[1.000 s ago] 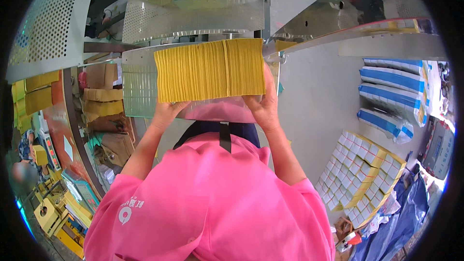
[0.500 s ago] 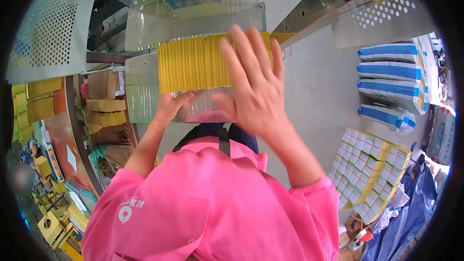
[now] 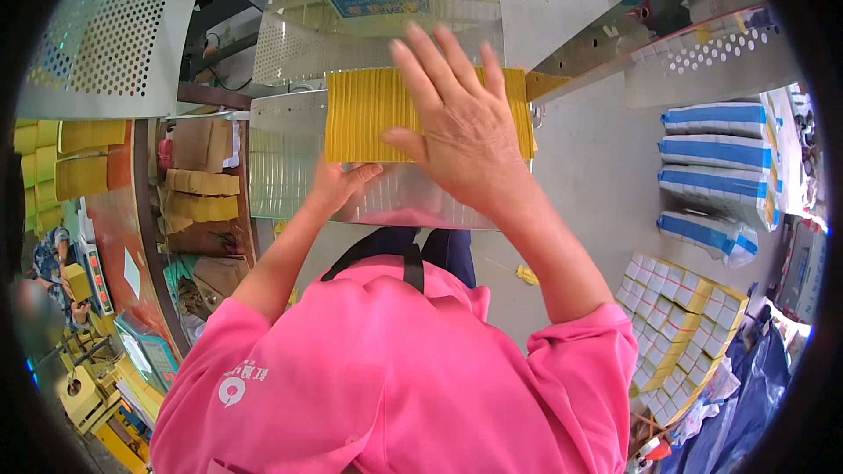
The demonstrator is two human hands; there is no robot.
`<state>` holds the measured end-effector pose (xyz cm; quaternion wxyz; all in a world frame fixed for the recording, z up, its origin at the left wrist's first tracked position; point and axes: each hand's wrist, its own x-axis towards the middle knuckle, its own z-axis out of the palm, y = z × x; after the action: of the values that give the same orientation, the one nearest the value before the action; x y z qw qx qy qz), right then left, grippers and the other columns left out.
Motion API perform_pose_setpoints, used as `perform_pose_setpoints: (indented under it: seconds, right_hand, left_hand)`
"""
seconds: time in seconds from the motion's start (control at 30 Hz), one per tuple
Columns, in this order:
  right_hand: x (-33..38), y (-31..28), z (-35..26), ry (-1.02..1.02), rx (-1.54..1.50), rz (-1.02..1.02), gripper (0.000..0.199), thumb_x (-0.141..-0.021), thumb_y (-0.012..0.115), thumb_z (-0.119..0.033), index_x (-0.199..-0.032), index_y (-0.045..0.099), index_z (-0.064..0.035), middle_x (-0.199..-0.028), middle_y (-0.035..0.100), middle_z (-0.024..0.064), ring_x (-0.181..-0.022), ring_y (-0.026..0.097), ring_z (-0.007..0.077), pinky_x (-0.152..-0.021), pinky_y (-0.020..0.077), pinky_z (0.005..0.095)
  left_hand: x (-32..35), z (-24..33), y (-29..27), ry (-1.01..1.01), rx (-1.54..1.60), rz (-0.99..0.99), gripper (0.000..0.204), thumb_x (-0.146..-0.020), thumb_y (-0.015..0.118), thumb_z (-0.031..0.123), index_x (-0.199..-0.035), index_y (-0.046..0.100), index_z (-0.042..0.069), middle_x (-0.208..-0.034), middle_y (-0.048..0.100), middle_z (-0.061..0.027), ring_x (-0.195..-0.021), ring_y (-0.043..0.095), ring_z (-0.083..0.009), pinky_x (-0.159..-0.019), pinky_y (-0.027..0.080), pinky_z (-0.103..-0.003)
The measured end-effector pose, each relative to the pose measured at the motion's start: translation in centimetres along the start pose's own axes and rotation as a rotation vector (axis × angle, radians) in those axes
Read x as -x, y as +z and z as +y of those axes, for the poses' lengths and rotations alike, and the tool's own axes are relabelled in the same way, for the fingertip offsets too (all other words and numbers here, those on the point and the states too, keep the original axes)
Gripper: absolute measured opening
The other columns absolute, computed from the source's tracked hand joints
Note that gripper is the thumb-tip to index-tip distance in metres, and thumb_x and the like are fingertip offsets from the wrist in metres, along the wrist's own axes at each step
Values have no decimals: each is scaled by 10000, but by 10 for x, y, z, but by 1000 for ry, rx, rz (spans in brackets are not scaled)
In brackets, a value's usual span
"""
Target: The worker weighs bundles of yellow paper, adds covers, and uses a strapping machine to secure the stacks.
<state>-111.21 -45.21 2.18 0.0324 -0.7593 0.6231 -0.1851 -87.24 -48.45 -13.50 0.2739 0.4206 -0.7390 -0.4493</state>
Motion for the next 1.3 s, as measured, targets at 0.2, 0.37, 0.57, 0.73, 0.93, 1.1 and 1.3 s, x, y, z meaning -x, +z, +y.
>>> perform_pose_setpoints:
  seconds: [0.2,0.37,0.57,0.73,0.93,1.1,1.3]
  right_hand:
    - [-9,73,-22,-42,-57,-12,719,-876,591,-496,-1434,438,-70,-1542,361,108,-1449,282,300,-1180,162,543]
    - [26,9,-6,-8,-296,285,444,-890,622,-193,-1303,567,-39,-1415,521,119,-1360,433,280,-1130,319,474]
    - [152,68,102,588,-993,485,449,-821,586,-10,-1270,561,-1,-1331,570,152,-1272,500,204,-1077,370,369]
    - [128,105,82,598,-967,148,588,-829,705,-111,-1368,491,-12,-1316,578,131,-1225,531,236,-1054,394,359]
    - [83,64,65,739,-846,-31,440,-866,704,-316,-1163,632,1,-1000,704,161,-953,669,311,-848,500,382]
    - [69,89,82,732,-611,-159,495,-905,604,-483,-1032,650,-7,-919,693,224,-871,666,378,-790,500,408]
    - [79,94,94,685,-750,-154,488,-945,559,-465,-1078,656,-6,-901,686,223,-842,664,325,-794,500,395]
  left_hand:
    - [-4,15,11,1,104,9,527,-792,822,241,-1214,582,35,-1158,652,-111,-1061,631,-256,-902,496,-372]
    - [7,-18,-4,-46,148,8,551,-788,828,238,-1222,562,25,-1155,636,-113,-1048,623,-264,-904,493,-374]
    - [-4,-3,-4,-31,273,-74,556,-784,834,200,-1218,548,3,-1181,619,-110,-1029,626,-248,-826,524,-342]
    - [-13,3,-5,-27,260,-122,431,-810,814,174,-1137,604,-12,-1086,659,-83,-950,635,-173,-787,529,-322]
    - [-42,57,-37,-138,289,27,424,-887,721,357,-1093,652,-8,-964,688,-72,-858,629,-160,-761,507,-301]
    - [-57,44,-52,-694,119,-118,730,-930,445,695,-1174,646,37,-1029,680,-73,-844,602,-178,-727,485,-318]
    - [-44,18,-63,-825,340,-137,842,-922,264,772,-1271,615,90,-1190,638,-43,-1045,567,-179,-782,465,-369]
